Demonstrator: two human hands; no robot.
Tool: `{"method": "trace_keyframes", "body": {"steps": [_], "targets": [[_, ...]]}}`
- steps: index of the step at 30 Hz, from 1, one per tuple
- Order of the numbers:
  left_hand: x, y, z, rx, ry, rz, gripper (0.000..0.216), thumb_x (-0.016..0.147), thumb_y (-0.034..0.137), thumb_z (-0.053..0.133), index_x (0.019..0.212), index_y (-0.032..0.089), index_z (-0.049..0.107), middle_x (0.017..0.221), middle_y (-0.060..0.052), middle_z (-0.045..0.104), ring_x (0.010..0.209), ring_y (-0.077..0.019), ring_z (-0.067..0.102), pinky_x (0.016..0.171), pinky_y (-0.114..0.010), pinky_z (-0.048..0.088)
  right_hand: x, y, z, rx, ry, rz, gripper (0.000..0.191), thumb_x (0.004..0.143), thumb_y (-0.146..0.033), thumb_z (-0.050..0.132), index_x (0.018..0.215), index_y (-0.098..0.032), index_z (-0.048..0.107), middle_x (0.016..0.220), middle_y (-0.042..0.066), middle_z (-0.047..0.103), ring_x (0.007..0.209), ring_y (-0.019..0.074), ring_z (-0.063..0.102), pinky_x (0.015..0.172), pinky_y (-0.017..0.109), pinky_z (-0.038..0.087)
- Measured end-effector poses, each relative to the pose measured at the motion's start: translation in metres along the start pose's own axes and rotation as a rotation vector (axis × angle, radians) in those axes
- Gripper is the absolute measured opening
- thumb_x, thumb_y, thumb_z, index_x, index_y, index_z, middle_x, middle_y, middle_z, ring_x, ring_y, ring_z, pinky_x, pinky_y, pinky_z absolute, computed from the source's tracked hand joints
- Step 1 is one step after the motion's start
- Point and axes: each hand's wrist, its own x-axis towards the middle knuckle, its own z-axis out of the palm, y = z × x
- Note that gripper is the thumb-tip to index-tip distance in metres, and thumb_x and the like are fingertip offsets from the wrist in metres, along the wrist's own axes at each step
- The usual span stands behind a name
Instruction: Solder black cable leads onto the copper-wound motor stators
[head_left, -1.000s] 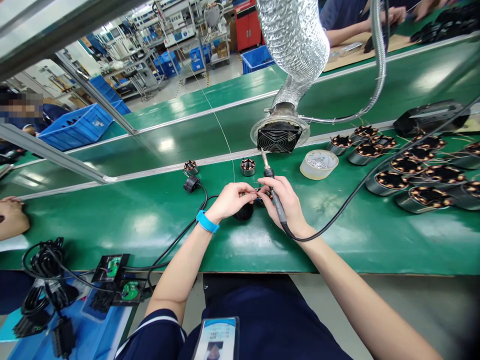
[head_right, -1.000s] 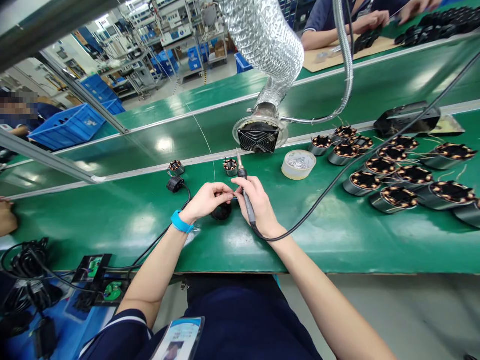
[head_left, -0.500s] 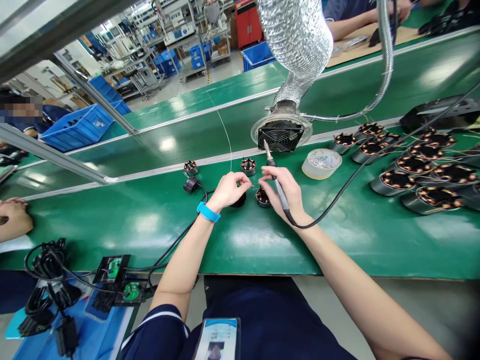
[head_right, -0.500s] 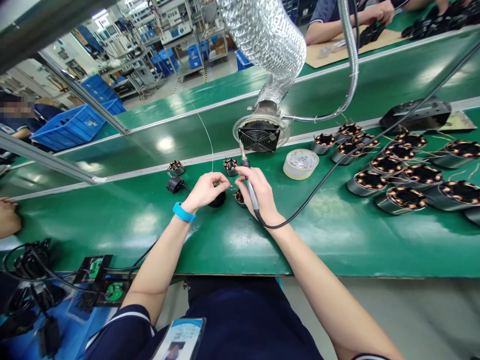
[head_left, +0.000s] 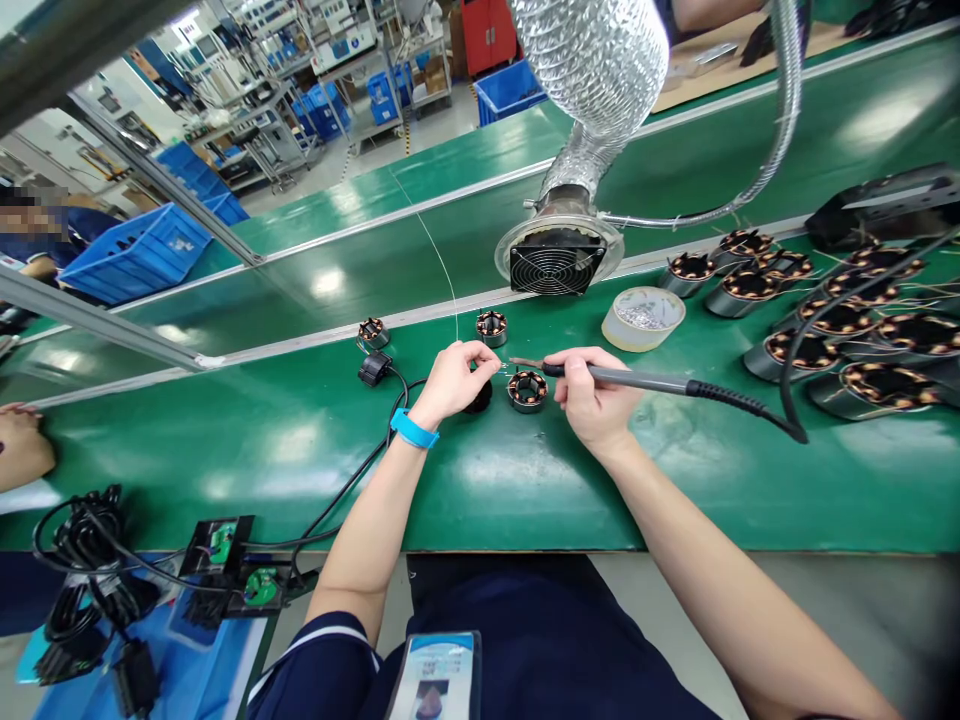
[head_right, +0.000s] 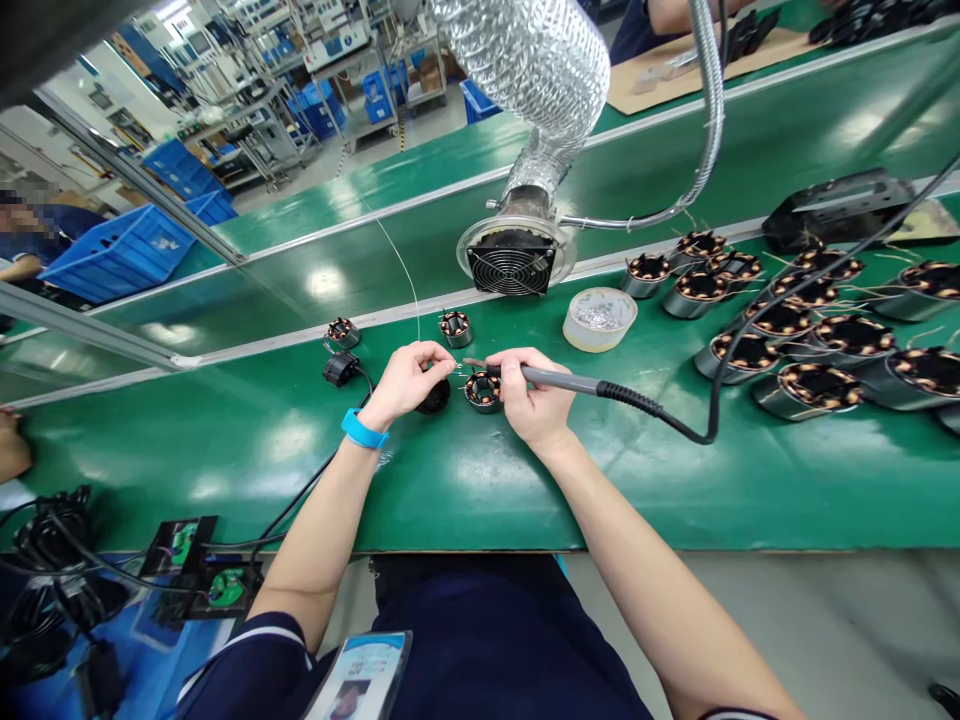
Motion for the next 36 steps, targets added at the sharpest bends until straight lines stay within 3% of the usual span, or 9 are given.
{"method": "trace_keyframes", "body": {"steps": [13,17,24,36], "targets": [[0.0005,0.0007,0.0003,0.004,-0.004,-0.010,0.013,0.089,0.022,0.063,0.080,0.018,0.071,0.082,-0.002,0.073,0.080,-0.0173,0.060,0.071,-0.028,0.043,-0.0002,-0.0016,0.0008,-0.053,-0.062,-0.066,0.028,0.100,-0.038,0.054,0.086,-0.023,0.072,0.062,0.000,0.066,0.058,0.0168,0.067,0.058,0.028,0.054],[0.0008,-0.0003,0.0005,-0.003,-0.004,-0.008,0.013,0.089,0.022,0.063,0.079,0.018,0.070,0.082,-0.002,0.073,0.079,-0.0172,0.060,0.072,-0.028,0.043,-0.0014,-0.0004,0.0013,-0.043,-0.066,-0.041,0.028,0.100,-0.039,0.055,0.086,-0.022,0.073,0.060,-0.001,0.064,0.053,0.0158,0.064,0.056,0.028,0.053],[0.0008,-0.0006,-0.0003,-0.028,-0.014,-0.016,0.012,0.088,0.023,0.063,0.080,0.018,0.070,0.083,-0.002,0.074,0.080,-0.0172,0.061,0.072,-0.028,0.044,-0.0010,-0.0020,0.0018,-0.005,0.041,0.016,0.034,0.101,-0.046,0.054,0.086,-0.022,0.072,0.049,-0.003,0.056,0.040,0.0143,0.055,0.047,0.029,0.050],[0.0010,-0.0004,-0.0005,-0.010,-0.013,-0.025,0.013,0.089,0.023,0.062,0.080,0.017,0.071,0.084,-0.003,0.073,0.079,-0.0172,0.060,0.072,-0.028,0.045,-0.0027,0.0050,0.0016,-0.030,0.035,-0.009,0.032,0.100,-0.045,0.055,0.087,-0.023,0.073,0.065,0.003,0.067,0.061,0.0206,0.068,0.057,0.033,0.056]]}}
